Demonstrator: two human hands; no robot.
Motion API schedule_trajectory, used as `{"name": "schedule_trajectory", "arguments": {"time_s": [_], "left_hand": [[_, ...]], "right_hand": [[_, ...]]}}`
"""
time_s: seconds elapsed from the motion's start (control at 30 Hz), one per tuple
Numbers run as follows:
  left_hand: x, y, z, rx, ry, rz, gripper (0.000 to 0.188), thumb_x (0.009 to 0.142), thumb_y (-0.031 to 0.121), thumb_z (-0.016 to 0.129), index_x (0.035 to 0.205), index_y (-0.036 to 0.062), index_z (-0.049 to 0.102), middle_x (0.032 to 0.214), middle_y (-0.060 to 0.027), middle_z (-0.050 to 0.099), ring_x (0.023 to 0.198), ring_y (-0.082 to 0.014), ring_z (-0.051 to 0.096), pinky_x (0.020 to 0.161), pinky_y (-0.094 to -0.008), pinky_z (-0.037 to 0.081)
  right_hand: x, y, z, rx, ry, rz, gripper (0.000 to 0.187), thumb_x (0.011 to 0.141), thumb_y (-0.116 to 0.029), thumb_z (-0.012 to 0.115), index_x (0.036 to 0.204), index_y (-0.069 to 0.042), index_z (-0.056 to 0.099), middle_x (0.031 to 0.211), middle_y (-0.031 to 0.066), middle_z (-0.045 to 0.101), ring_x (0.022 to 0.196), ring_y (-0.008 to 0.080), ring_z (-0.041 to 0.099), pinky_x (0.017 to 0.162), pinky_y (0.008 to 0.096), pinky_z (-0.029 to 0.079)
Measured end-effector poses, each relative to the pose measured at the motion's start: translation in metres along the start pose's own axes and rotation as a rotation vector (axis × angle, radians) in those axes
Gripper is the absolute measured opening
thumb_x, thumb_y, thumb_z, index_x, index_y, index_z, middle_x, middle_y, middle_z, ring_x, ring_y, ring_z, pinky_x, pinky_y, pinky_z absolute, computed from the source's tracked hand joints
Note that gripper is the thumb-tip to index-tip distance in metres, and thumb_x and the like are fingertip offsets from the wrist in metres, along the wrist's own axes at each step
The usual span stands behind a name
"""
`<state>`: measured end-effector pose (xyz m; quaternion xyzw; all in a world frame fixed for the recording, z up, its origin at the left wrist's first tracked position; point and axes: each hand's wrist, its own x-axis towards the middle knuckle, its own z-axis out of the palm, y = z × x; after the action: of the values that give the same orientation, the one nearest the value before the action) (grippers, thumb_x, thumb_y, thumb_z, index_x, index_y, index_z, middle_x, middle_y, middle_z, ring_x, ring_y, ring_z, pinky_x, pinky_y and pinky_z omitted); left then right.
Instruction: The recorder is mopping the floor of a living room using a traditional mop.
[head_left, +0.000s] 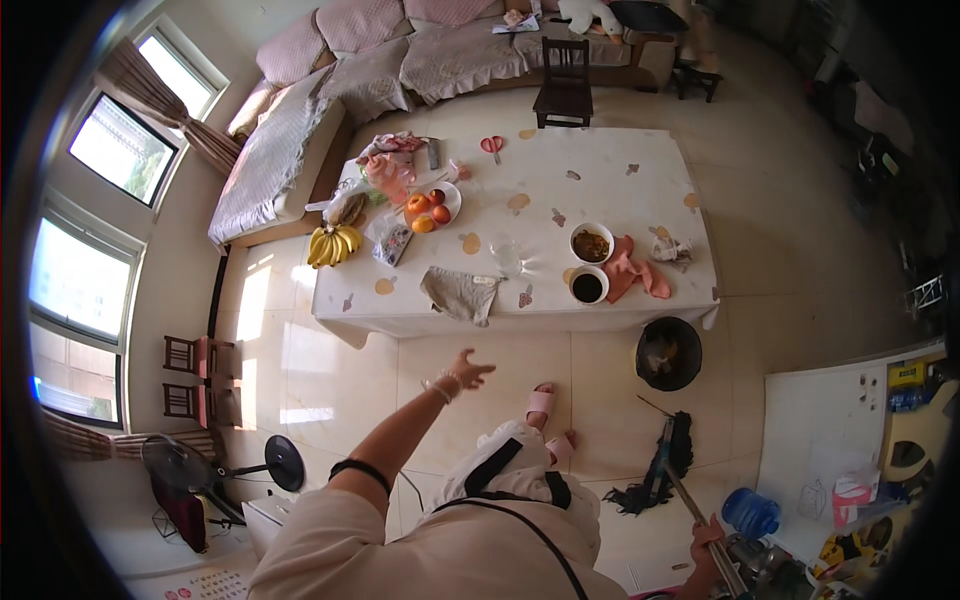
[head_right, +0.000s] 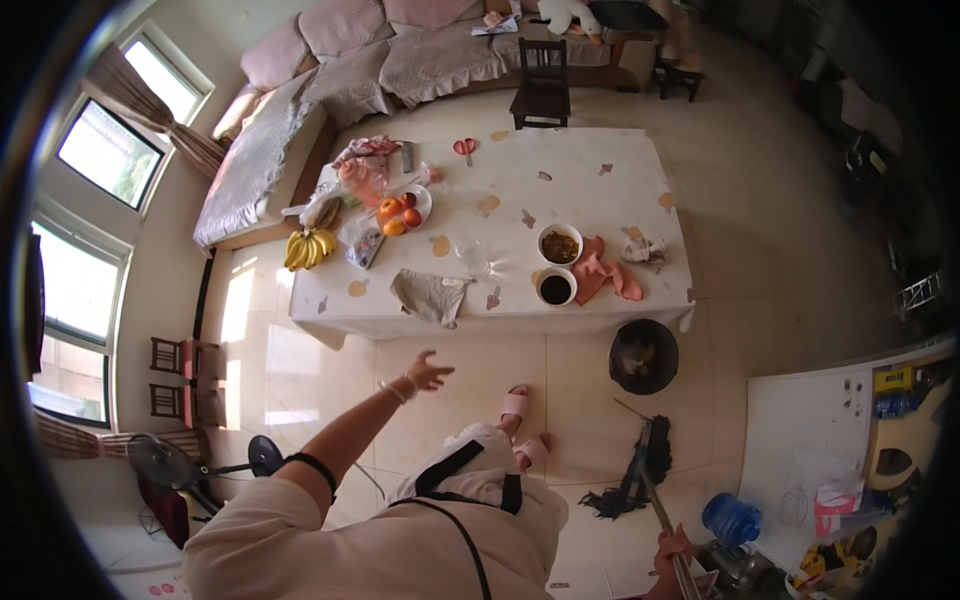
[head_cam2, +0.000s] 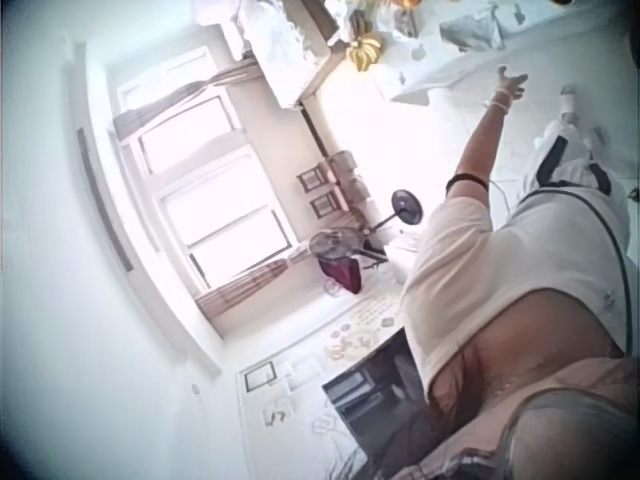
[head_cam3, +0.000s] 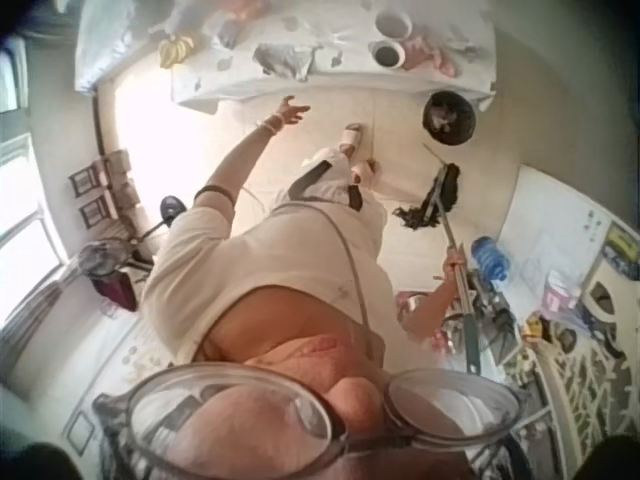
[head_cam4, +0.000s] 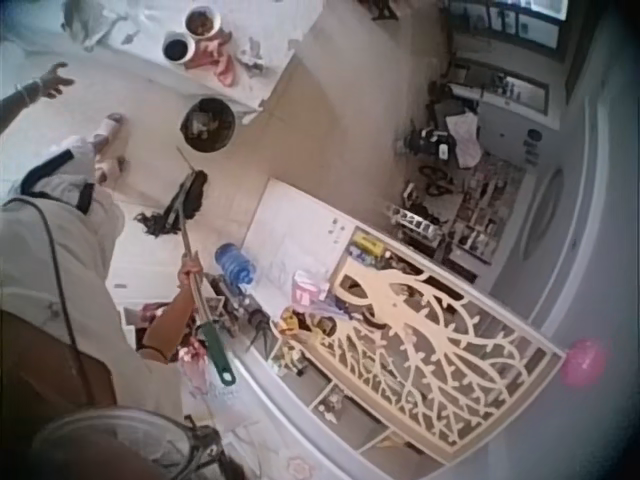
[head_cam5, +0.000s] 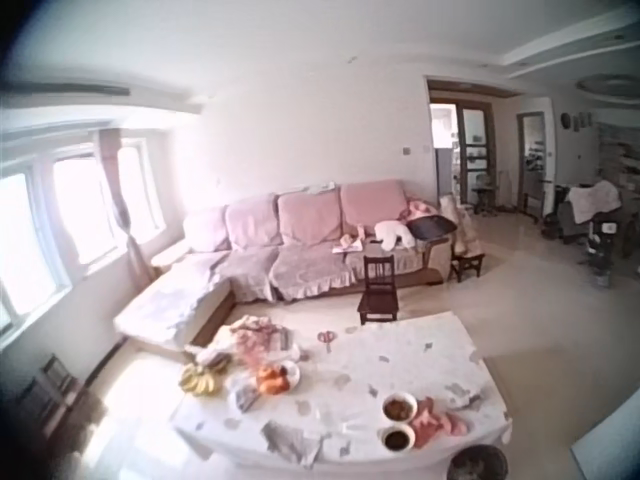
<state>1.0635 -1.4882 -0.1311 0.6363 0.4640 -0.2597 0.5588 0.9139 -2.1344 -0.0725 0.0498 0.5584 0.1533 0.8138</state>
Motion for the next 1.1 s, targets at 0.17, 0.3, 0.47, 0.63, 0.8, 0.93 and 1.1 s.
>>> {"name": "schedule_trajectory", "arguments": {"time_s": [0.17, 0.3, 0.47, 0.63, 0.8, 0.93, 1.1], "left_hand": [[0.115, 0.070, -0.030, 0.218, 0.344, 0.458, 0.104, 0.049, 0.031, 0.080, 0.129, 0.0057, 0.018, 0.109, -0.0196, 0.047, 0.086, -0.0309, 0.053, 0.076, -0.0389, 0.045], [0.169, 0.136, -0.026, 0.326, 0.496, 0.589, 0.110, 0.046, 0.035, 0.080, 0.129, -0.0002, 0.018, 0.122, -0.0226, 0.038, 0.114, -0.0331, 0.037, 0.095, -0.0338, 0.033], [0.223, 0.168, -0.006, 0.365, 0.467, 0.658, 0.104, 0.044, 0.033, 0.080, 0.126, 0.0016, 0.024, 0.118, -0.0204, 0.041, 0.111, -0.0329, 0.040, 0.093, -0.0348, 0.035], [0.223, 0.189, 0.040, 0.227, 0.713, 0.676, 0.072, 0.046, 0.016, 0.075, 0.107, 0.0045, 0.039, 0.101, -0.0158, 0.048, 0.095, -0.0324, 0.047, 0.082, -0.0373, 0.041], [0.172, 0.189, 0.010, 0.244, 0.739, 0.757, 0.067, 0.047, 0.012, 0.074, 0.106, 0.0051, 0.040, 0.100, -0.0143, 0.049, 0.096, -0.0319, 0.048, 0.081, -0.0380, 0.041], [0.050, 0.229, 0.037, 0.176, 0.531, 1.086, 0.066, 0.049, 0.011, 0.075, 0.105, 0.0053, 0.040, 0.099, -0.0128, 0.051, 0.093, -0.0296, 0.051, 0.080, -0.0373, 0.042], [-0.130, 0.259, 0.049, -0.161, 0.395, 1.321, 0.066, 0.049, 0.013, 0.078, 0.105, 0.0044, 0.042, 0.100, -0.0122, 0.053, 0.090, -0.0261, 0.053, 0.079, -0.0354, 0.043]], "right_hand": [[-0.012, 0.022, -0.022, 0.395, -0.168, 0.174, 0.035, 0.082, -0.017, 0.052, 0.100, 0.010, 0.038, 0.058, 0.0040, 0.047, 0.052, 0.0156, 0.052, 0.051, 0.0254, 0.049], [-0.033, 0.059, -0.008, 0.304, -0.091, 0.037, 0.035, 0.082, -0.016, 0.051, 0.101, 0.009, 0.038, 0.059, 0.0046, 0.047, 0.053, 0.0156, 0.052, 0.051, 0.0253, 0.048], [-0.041, 0.083, 0.020, 0.277, -0.032, -0.022, 0.034, 0.082, -0.015, 0.051, 0.102, 0.009, 0.038, 0.062, 0.0052, 0.046, 0.055, 0.0156, 0.051, 0.051, 0.0251, 0.048], [-0.050, 0.096, 0.022, 0.307, -0.060, -0.092, 0.034, 0.081, -0.014, 0.051, 0.103, 0.009, 0.038, 0.064, 0.0059, 0.046, 0.056, 0.0157, 0.050, 0.052, 0.0248, 0.047], [-0.036, 0.085, 0.028, 0.290, -0.054, -0.012, 0.033, 0.081, -0.012, 0.050, 0.104, 0.009, 0.038, 0.067, 0.0066, 0.045, 0.057, 0.0157, 0.050, 0.052, 0.0246, 0.047], [-0.049, 0.080, 0.020, 0.291, -0.133, -0.023, 0.033, 0.081, -0.011, 0.050, 0.105, 0.008, 0.038, 0.069, 0.0071, 0.045, 0.058, 0.0157, 0.049, 0.052, 0.0245, 0.046], [-0.037, 0.039, 0.019, 0.228, -0.197, 0.082, 0.033, 0.081, -0.010, 0.049, 0.106, 0.008, 0.038, 0.071, 0.0078, 0.044, 0.059, 0.0157, 0.049, 0.052, 0.0243, 0.046]]}}
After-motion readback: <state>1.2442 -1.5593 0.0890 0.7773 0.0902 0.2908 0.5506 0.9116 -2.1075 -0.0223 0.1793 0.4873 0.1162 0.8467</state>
